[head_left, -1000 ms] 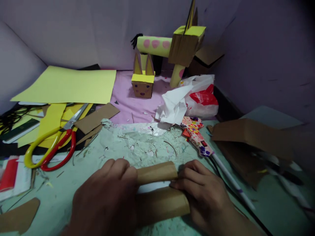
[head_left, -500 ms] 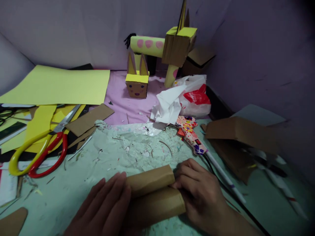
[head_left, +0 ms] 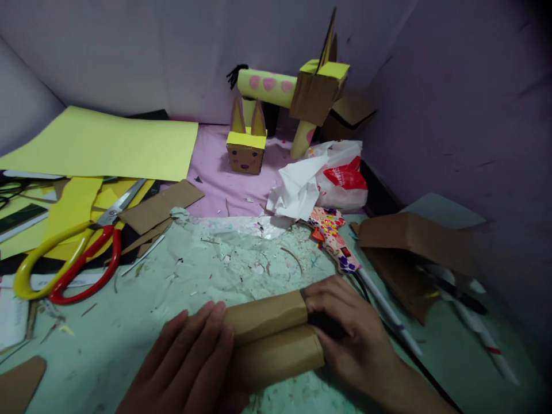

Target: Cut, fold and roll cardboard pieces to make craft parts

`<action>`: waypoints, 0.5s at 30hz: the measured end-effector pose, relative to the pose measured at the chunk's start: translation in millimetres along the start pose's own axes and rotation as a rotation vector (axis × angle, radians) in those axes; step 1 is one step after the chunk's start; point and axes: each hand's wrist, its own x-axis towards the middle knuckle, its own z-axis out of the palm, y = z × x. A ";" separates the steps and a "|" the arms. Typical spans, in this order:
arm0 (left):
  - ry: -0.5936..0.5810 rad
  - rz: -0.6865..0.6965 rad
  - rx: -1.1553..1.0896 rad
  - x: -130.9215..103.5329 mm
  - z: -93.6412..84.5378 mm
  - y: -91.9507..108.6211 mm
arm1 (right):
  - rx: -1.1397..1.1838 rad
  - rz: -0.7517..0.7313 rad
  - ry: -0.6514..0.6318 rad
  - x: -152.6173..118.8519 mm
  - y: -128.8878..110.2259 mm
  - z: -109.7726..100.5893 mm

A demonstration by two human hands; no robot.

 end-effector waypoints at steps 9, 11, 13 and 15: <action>-0.018 -0.071 0.013 6.4 1.9 10.3 | 0.013 -0.031 -0.114 8.7 -3.4 -3.7; 0.023 -0.158 -0.025 6.7 6.0 18.3 | -0.023 -0.078 -0.135 12.0 -3.2 -4.7; 0.028 -0.178 -0.058 6.7 10.0 24.3 | -0.053 -0.137 -0.169 13.1 0.2 -5.5; 0.012 -0.164 -0.097 7.4 9.6 25.0 | -0.074 -0.198 -0.182 10.8 7.5 -5.9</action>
